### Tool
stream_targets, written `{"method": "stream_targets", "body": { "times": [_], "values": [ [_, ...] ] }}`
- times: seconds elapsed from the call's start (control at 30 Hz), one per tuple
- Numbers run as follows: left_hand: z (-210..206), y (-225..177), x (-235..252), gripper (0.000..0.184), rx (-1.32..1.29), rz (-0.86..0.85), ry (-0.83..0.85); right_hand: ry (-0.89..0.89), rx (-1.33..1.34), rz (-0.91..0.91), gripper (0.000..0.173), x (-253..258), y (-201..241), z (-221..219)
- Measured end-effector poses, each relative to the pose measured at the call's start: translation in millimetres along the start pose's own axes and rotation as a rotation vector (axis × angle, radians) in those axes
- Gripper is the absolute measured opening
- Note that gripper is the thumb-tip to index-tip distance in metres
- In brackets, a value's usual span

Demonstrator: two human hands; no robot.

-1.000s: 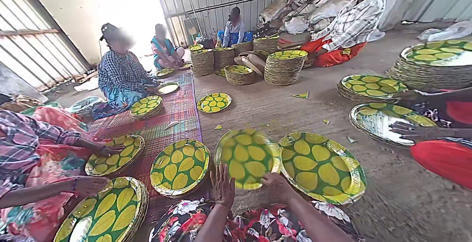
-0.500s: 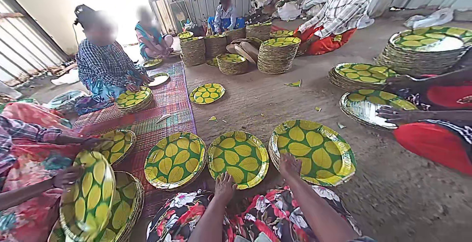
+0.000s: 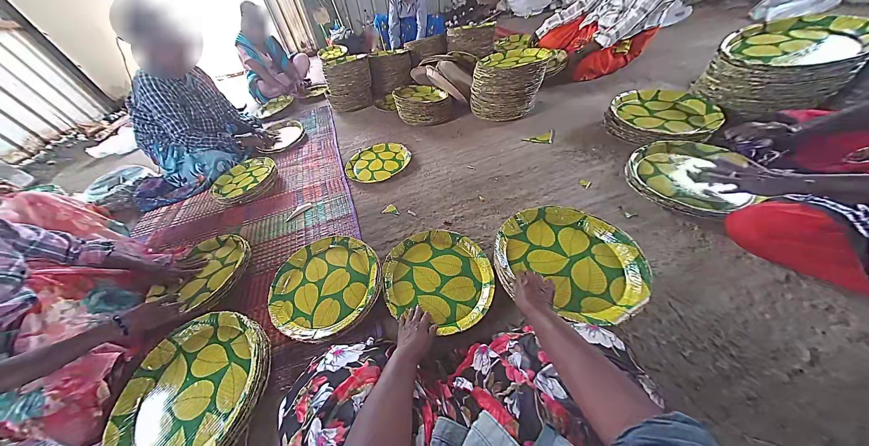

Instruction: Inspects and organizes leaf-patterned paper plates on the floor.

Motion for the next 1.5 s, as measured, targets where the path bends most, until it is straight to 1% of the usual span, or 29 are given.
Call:
{"method": "stream_targets", "body": {
  "times": [0.1,0.13,0.2,0.23,0.27,0.3,0.33,0.4,0.43,0.5,0.6,0.63,0.73,0.8,0.87,0.93,0.97,1.0,1.03,1.1,1.13,1.17,1.2,1.23,1.27,1.3,1.37,1.43,1.5],
  "values": [
    [7,-3,-4,0.061,-0.068,0.017,-0.104,-0.279,0.081,0.109,0.042,-3,3,17],
    [13,-5,-6,0.064,-0.098,0.012,-0.222,-0.388,0.129,0.198,0.04,-7,8,21],
    [26,-11,-12,0.068,-0.11,-0.058,-0.612,-0.472,0.229,0.448,0.032,-19,24,17],
    [34,-15,-13,0.067,-0.099,-0.107,-0.807,-0.448,0.245,0.609,0.025,-26,33,9],
    [39,-18,-14,0.067,-0.078,-0.144,-0.923,-0.324,0.236,0.738,0.022,-31,41,-1],
    [40,-20,-14,0.066,-0.07,-0.162,-0.917,-0.17,0.192,0.825,0.024,-33,48,-13],
    [36,-19,-13,0.064,-0.066,-0.16,-0.789,0.0,0.114,0.857,0.027,-33,53,-26],
    [15,-13,-9,0.063,-0.01,-0.113,-0.315,0.259,-0.068,0.774,0.036,-32,54,-43],
    [4,-9,-7,0.064,0.026,-0.097,-0.114,0.292,-0.098,0.681,0.044,-31,50,-45],
    [-6,-9,-3,0.066,0.059,-0.087,0.016,0.158,-0.109,0.494,0.063,-21,39,-36],
    [-7,-10,0,0.067,0.074,-0.09,0.026,-0.061,-0.072,0.2,0.071,-7,28,-16],
    [-7,-10,0,0.067,0.075,-0.092,0.025,-0.089,-0.058,0.126,0.069,-4,23,-11],
    [-6,-11,1,0.068,0.068,-0.082,0.03,-0.026,-0.04,-0.026,0.04,2,9,-3],
    [-5,-12,-1,0.068,0.059,-0.064,0.046,-0.027,0.005,-0.077,0.037,4,5,0],
    [-3,-17,-4,0.068,0.042,-0.046,0.083,-0.2,0.054,-0.075,0.035,6,5,10],
    [1,-23,-8,0.069,-0.008,-0.022,0.082,-0.435,0.114,0.057,0.033,3,11,19],
    [5,-24,-10,0.071,-0.06,-0.011,0.002,-0.513,0.167,0.17,0.032,-2,17,21],
    [10,-26,-13,0.073,-0.114,-0.005,-0.153,-0.522,0.216,0.291,0.031,-9,24,19],
    [14,-27,-14,0.074,-0.158,-0.017,-0.385,-0.477,0.239,0.417,0.03,-18,32,13],
    [27,-26,-10,0.073,-0.163,-0.082,-0.871,-0.221,0.247,0.666,0.034,-35,50,-3],
    [31,-26,-9,0.073,-0.145,-0.097,-0.964,-0.135,0.23,0.785,0.032,-40,58,-14],
    [31,-24,-9,0.071,-0.133,-0.097,-0.912,-0.071,0.202,0.875,0.028,-43,64,-25],
    [26,-21,-9,0.068,-0.111,-0.079,-0.728,0.036,0.147,0.901,0.027,-44,67,-34],
    [17,-17,-7,0.066,-0.075,-0.055,-0.476,0.156,0.075,0.855,0.03,-41,68,-38],
    [6,-13,-4,0.067,-0.024,-0.043,-0.244,0.186,0.036,0.774,0.032,-37,66,-37],
    [-3,-11,-3,0.069,0.024,-0.046,-0.09,0.134,0.03,0.673,0.035,-31,63,-32],
    [-7,-16,-4,0.071,0.064,-0.058,-0.013,-0.065,0.041,0.413,0.041,-15,49,-19],
    [-4,-16,-3,0.07,0.057,-0.065,-0.013,-0.048,0.028,0.15,0.054,-4,31,-14],
    [-4,-16,-1,0.07,0.06,-0.071,-0.025,0.045,-0.042,0.001,0.045,2,15,-16]
  ]
}}
Point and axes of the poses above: each hand's wrist, its own x-axis towards the middle knuckle, its own z-axis out of the back of the hand, y = z × x, the point moved 4 cm from there along x, towards the middle knuckle, and after that the axes turned 14 degrees about -y, right-handed, at the moved point
